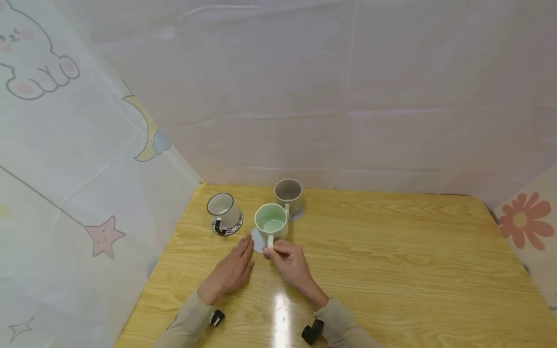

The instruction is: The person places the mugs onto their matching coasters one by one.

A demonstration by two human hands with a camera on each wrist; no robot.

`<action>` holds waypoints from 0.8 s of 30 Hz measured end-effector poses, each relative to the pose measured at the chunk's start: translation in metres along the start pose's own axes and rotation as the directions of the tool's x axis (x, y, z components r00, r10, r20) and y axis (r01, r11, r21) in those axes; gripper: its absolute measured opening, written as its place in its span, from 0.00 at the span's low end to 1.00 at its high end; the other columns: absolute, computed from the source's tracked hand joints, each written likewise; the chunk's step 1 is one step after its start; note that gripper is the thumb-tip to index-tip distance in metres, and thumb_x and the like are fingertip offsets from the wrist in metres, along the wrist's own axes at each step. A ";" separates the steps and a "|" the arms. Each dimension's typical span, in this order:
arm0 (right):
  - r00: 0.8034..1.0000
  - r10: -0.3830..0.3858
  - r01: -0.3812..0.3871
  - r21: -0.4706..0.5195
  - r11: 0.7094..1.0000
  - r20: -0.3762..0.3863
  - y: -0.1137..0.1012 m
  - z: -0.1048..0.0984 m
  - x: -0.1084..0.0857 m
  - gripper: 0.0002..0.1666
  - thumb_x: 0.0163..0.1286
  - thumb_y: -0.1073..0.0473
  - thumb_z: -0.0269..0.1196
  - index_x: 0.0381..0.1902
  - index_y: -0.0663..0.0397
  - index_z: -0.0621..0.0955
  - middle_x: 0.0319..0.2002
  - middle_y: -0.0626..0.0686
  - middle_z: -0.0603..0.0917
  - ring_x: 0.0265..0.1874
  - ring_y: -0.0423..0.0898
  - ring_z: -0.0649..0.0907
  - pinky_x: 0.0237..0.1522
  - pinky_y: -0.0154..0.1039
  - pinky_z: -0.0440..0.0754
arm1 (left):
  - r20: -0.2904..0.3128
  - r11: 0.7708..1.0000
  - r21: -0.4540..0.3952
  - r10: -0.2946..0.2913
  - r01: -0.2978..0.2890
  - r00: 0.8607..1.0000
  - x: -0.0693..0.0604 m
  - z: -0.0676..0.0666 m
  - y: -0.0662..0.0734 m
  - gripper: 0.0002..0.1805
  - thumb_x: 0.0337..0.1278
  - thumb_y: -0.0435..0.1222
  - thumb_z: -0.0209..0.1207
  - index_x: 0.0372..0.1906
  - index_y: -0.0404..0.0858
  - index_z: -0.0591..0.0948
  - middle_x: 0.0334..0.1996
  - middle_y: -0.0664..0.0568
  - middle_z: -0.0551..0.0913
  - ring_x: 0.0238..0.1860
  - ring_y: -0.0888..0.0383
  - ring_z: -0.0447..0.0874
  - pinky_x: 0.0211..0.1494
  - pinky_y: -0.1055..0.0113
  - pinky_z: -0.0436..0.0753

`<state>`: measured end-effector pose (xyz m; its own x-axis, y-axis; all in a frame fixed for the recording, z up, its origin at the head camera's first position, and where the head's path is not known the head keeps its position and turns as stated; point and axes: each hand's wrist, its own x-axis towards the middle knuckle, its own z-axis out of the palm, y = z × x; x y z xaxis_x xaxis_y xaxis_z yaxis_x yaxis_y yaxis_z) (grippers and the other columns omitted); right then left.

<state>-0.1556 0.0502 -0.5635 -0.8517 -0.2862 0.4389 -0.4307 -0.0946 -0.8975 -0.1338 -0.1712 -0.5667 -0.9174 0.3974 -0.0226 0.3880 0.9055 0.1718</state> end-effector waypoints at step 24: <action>0.999 0.033 -0.033 0.012 0.999 0.004 0.010 0.010 0.000 0.08 0.75 0.69 0.68 0.37 0.71 0.90 0.34 0.63 0.89 0.37 0.35 0.83 0.39 0.28 0.85 | 0.015 1.000 -0.012 -0.005 0.005 1.000 -0.001 0.000 0.001 0.32 0.84 0.39 0.51 0.80 0.24 0.64 0.82 0.32 0.61 0.82 0.36 0.62 0.81 0.46 0.69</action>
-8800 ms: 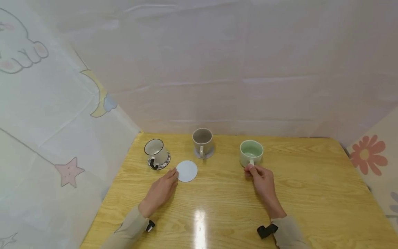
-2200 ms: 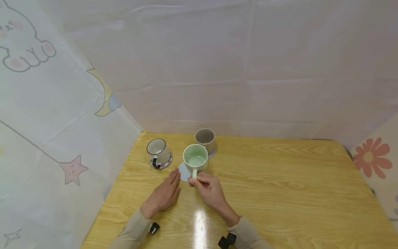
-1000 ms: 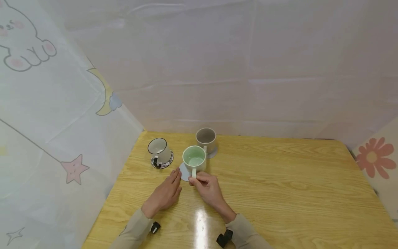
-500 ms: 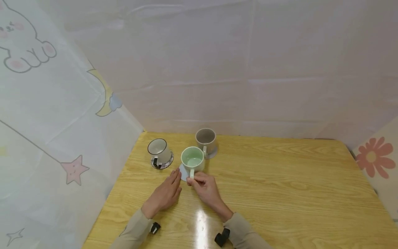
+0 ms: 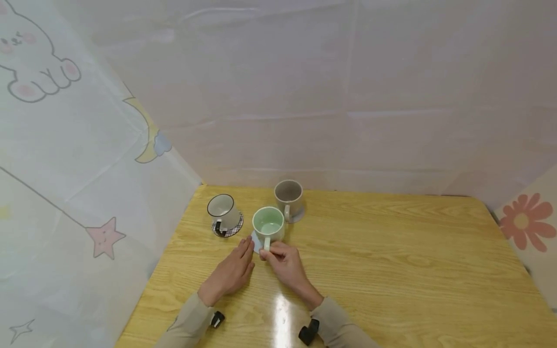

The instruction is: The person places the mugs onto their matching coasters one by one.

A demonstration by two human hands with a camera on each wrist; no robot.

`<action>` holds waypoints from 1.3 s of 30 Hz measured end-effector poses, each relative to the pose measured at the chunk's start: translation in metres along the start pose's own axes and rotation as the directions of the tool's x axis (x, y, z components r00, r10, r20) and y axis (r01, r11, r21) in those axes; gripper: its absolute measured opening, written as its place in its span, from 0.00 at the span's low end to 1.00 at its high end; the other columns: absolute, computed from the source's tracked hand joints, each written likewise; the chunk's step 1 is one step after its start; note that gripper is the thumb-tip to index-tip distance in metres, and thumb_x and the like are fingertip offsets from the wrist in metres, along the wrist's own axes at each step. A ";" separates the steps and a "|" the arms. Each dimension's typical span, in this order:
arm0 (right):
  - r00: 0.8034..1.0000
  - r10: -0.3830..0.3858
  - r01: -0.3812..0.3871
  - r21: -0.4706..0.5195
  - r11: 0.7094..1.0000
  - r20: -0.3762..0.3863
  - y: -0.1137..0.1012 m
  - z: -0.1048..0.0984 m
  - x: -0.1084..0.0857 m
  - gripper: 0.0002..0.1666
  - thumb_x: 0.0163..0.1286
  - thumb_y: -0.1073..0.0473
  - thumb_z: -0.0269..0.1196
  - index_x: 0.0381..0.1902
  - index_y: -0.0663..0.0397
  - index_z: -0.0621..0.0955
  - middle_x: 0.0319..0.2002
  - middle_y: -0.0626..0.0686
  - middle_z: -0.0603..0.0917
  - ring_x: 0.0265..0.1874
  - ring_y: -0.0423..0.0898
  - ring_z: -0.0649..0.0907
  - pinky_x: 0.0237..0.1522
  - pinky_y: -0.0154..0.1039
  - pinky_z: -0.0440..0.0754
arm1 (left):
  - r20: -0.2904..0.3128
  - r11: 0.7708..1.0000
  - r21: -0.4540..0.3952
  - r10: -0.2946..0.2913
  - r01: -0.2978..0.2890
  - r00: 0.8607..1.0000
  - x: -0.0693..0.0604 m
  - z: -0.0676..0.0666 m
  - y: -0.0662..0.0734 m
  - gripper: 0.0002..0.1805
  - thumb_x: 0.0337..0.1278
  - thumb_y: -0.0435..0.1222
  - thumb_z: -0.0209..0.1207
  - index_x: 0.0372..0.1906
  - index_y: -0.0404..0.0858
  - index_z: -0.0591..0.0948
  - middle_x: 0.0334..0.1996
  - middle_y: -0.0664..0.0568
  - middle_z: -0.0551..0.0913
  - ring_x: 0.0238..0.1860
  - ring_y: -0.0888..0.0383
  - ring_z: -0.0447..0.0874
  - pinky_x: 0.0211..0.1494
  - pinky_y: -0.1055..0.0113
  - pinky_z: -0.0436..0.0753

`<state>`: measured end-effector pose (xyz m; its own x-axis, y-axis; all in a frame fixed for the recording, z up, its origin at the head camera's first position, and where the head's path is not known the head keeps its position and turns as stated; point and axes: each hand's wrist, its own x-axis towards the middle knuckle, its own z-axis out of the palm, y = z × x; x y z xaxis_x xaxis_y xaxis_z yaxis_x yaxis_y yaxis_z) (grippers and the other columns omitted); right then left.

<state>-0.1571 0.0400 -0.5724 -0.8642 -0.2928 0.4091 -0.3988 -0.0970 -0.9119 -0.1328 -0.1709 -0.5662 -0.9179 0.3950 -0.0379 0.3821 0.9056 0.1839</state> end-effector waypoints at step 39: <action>0.995 0.095 -0.095 -0.017 0.995 0.028 0.012 0.008 0.002 0.10 0.75 0.66 0.68 0.36 0.71 0.91 0.35 0.66 0.89 0.36 0.36 0.82 0.40 0.28 0.84 | 0.012 1.000 -0.010 -0.011 0.011 1.000 0.001 0.001 0.000 0.33 0.84 0.39 0.50 0.81 0.24 0.62 0.83 0.32 0.58 0.83 0.36 0.60 0.82 0.45 0.68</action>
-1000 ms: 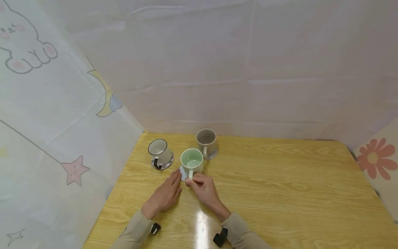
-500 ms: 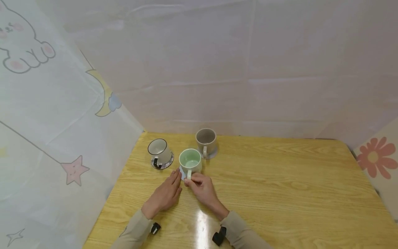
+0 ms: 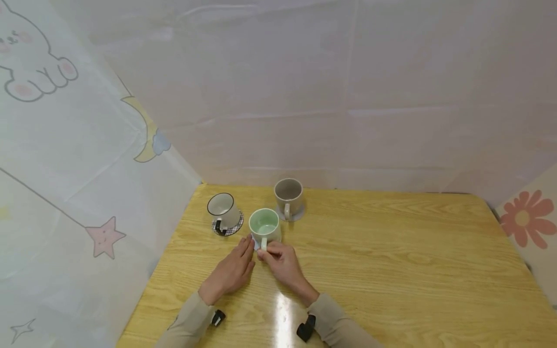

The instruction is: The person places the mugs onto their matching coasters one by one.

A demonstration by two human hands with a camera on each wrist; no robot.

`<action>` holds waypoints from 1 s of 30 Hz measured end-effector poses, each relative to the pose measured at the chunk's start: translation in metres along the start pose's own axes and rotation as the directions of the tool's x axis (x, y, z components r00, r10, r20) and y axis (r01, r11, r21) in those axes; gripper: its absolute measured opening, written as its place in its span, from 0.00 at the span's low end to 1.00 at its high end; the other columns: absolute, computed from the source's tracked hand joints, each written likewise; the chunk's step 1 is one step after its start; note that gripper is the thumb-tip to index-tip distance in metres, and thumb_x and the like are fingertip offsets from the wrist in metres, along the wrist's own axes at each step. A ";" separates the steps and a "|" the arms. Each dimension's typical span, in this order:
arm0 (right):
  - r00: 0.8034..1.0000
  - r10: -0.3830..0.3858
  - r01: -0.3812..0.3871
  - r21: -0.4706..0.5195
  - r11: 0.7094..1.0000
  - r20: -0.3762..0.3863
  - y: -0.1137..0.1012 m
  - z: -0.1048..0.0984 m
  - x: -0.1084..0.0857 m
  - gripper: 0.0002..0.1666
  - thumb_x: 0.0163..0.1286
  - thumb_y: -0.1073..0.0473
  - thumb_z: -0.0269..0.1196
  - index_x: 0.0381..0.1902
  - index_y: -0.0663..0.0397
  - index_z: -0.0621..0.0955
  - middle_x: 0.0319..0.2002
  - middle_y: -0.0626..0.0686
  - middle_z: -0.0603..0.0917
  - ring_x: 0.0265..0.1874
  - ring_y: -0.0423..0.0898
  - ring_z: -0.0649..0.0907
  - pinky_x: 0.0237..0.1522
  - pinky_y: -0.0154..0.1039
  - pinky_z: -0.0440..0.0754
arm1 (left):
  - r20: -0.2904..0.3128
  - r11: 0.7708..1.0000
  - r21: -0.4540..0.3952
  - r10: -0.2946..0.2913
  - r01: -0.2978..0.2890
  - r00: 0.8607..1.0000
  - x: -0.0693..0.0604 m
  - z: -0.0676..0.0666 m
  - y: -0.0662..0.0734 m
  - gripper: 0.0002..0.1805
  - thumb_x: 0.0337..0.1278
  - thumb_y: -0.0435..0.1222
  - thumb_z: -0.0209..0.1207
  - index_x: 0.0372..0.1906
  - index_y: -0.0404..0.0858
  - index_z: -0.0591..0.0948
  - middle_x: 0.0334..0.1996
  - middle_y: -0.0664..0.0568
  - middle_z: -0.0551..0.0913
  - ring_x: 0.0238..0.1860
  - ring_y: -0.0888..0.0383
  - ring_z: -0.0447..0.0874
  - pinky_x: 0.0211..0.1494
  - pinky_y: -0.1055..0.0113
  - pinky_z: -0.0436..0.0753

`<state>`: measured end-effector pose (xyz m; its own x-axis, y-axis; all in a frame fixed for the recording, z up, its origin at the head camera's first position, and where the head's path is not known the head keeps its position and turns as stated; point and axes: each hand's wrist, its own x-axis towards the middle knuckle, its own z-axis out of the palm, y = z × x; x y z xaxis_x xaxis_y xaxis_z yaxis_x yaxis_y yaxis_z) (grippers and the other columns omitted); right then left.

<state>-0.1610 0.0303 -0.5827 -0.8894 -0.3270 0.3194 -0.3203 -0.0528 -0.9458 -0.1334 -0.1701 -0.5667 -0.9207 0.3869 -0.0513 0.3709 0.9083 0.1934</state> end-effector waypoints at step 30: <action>1.000 0.027 -0.027 -0.021 0.999 0.011 0.004 0.007 0.001 0.11 0.74 0.64 0.69 0.37 0.70 0.91 0.34 0.62 0.89 0.34 0.34 0.82 0.38 0.28 0.82 | -0.024 1.000 0.006 0.019 -0.019 1.000 0.000 -0.001 -0.001 0.32 0.84 0.38 0.50 0.79 0.22 0.63 0.82 0.31 0.60 0.82 0.35 0.61 0.81 0.45 0.70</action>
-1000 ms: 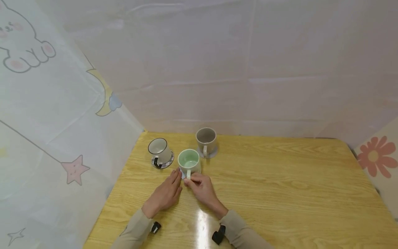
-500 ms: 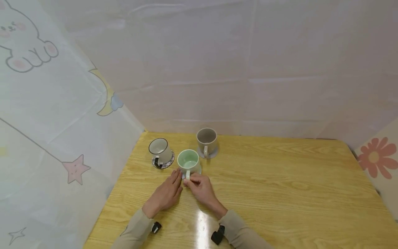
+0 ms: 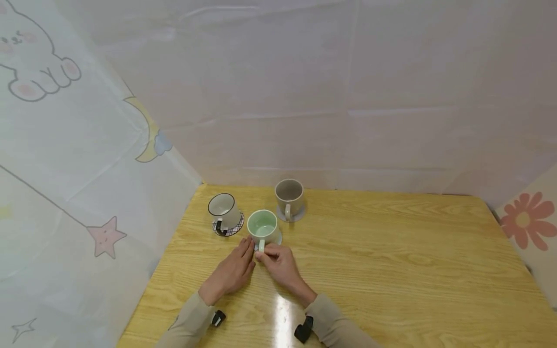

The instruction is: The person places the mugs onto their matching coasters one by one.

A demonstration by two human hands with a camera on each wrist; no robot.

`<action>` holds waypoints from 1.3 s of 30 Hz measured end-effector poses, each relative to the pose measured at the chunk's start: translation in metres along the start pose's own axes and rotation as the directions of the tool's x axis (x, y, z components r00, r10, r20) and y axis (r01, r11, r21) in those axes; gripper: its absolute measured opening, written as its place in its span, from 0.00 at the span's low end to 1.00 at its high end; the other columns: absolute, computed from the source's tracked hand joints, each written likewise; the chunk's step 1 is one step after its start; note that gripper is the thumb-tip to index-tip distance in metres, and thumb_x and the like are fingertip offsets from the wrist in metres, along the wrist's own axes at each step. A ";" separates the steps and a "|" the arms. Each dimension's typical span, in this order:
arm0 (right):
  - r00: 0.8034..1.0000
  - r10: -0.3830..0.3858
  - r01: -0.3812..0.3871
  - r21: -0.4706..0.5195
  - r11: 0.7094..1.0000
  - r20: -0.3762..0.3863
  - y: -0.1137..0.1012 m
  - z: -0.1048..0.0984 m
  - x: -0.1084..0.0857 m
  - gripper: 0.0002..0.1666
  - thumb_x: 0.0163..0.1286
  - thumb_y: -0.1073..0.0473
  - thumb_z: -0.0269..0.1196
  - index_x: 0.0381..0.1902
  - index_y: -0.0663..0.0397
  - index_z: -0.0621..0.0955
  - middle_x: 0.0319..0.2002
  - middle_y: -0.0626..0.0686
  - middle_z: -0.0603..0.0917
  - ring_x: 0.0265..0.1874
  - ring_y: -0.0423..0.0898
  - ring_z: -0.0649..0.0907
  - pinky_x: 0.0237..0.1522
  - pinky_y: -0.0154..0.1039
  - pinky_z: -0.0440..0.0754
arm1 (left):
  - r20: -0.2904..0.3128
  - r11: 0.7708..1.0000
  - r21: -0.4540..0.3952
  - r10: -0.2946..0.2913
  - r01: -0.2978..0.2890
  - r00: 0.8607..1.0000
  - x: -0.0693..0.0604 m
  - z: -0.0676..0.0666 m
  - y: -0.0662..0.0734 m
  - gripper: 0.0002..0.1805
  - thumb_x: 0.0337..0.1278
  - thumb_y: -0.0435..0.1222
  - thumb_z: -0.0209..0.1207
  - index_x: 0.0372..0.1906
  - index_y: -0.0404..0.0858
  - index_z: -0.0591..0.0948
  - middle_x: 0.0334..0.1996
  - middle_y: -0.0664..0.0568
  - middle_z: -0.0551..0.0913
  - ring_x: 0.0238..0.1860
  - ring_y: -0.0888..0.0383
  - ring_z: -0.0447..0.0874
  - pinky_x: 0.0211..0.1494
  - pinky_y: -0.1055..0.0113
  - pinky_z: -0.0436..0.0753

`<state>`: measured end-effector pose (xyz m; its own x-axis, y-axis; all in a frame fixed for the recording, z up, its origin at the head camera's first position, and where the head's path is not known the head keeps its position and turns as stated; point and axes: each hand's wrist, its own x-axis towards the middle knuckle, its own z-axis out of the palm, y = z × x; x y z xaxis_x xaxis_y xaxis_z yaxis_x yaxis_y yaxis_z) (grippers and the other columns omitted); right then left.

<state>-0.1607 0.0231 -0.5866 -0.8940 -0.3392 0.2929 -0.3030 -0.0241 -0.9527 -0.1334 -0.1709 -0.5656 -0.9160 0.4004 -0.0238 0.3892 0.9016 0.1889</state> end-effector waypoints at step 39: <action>0.968 0.167 -0.107 -0.294 0.950 0.186 -0.035 -0.034 -0.008 0.27 0.76 0.52 0.70 0.67 0.59 0.82 0.66 0.60 0.84 0.62 0.63 0.85 0.64 0.59 0.84 | 0.055 0.991 -0.130 0.024 -0.017 0.998 0.011 -0.019 -0.025 0.35 0.83 0.43 0.54 0.81 0.26 0.62 0.83 0.35 0.61 0.82 0.37 0.63 0.82 0.44 0.68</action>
<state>-0.1539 0.0583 -0.5528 -0.8547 -0.5074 0.1097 -0.2892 0.2900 -0.9123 -0.1547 -0.1919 -0.5520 -0.8997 0.4302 -0.0733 0.3883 0.8659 0.3153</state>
